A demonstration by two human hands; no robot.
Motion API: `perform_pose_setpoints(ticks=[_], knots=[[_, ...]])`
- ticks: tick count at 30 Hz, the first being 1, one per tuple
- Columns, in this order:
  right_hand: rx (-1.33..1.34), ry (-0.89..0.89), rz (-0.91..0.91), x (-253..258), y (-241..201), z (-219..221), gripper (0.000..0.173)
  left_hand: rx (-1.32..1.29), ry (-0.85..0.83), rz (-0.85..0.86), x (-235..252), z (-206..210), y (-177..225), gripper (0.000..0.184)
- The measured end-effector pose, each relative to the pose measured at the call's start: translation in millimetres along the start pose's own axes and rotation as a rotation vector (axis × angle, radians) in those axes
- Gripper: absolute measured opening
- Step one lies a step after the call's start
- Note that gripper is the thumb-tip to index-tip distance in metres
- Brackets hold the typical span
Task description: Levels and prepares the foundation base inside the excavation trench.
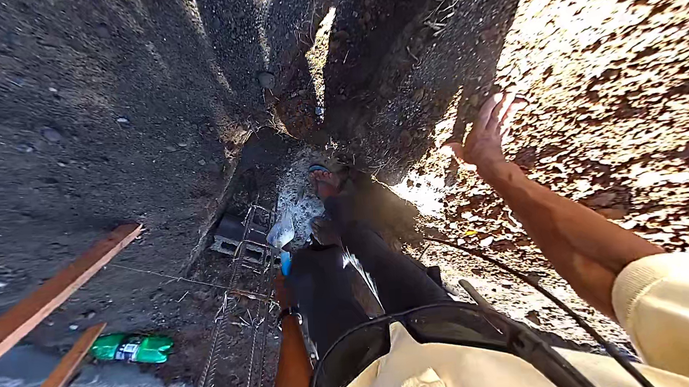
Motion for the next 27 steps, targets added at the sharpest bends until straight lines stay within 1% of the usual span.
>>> perform_pose_setpoints(ticks=[2,4,6,10,13,16,18,22,24,27], knots=[[0.0,0.008,-0.021,-2,-5,-4,0.137,0.031,-0.074,-0.035,3,1,4,0.053],[0.013,0.0,-0.022,-6,-7,-5,0.137,0.045,-0.088,-0.076,7,3,0,0.061],[0.038,-0.002,-0.009,-2,-5,-6,0.14,0.004,-0.086,-0.08,9,6,-2,0.063],[0.034,-0.008,0.01,1,3,0,0.138,-0.038,-0.069,-0.065,2,7,-3,0.061],[0.012,0.017,-0.001,4,6,4,0.141,-0.043,-0.049,-0.065,-5,8,3,0.059],[0.007,0.026,-0.002,4,8,5,0.142,-0.068,-0.035,-0.079,-2,13,-2,0.059],[0.008,0.018,0.001,6,6,4,0.142,-0.164,-0.073,-0.08,4,18,-5,0.06],[0.02,0.014,0.018,13,13,7,0.142,-0.496,-0.155,-0.096,5,26,1,0.057],[0.022,0.017,0.014,12,14,8,0.142,-0.542,-0.17,-0.109,1,22,8,0.057],[0.033,0.026,0.007,12,11,7,0.143,-0.477,-0.14,-0.106,-1,14,14,0.057]])
Point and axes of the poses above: each hand's wrist, its own x-axis towards the middle knuckle, its own z-axis out of the palm, y = z × x, the point moved 9 cm from there along x, towards the middle knuckle, and after that the axes turned 7 degrees about -y, right-handed, at the moved point
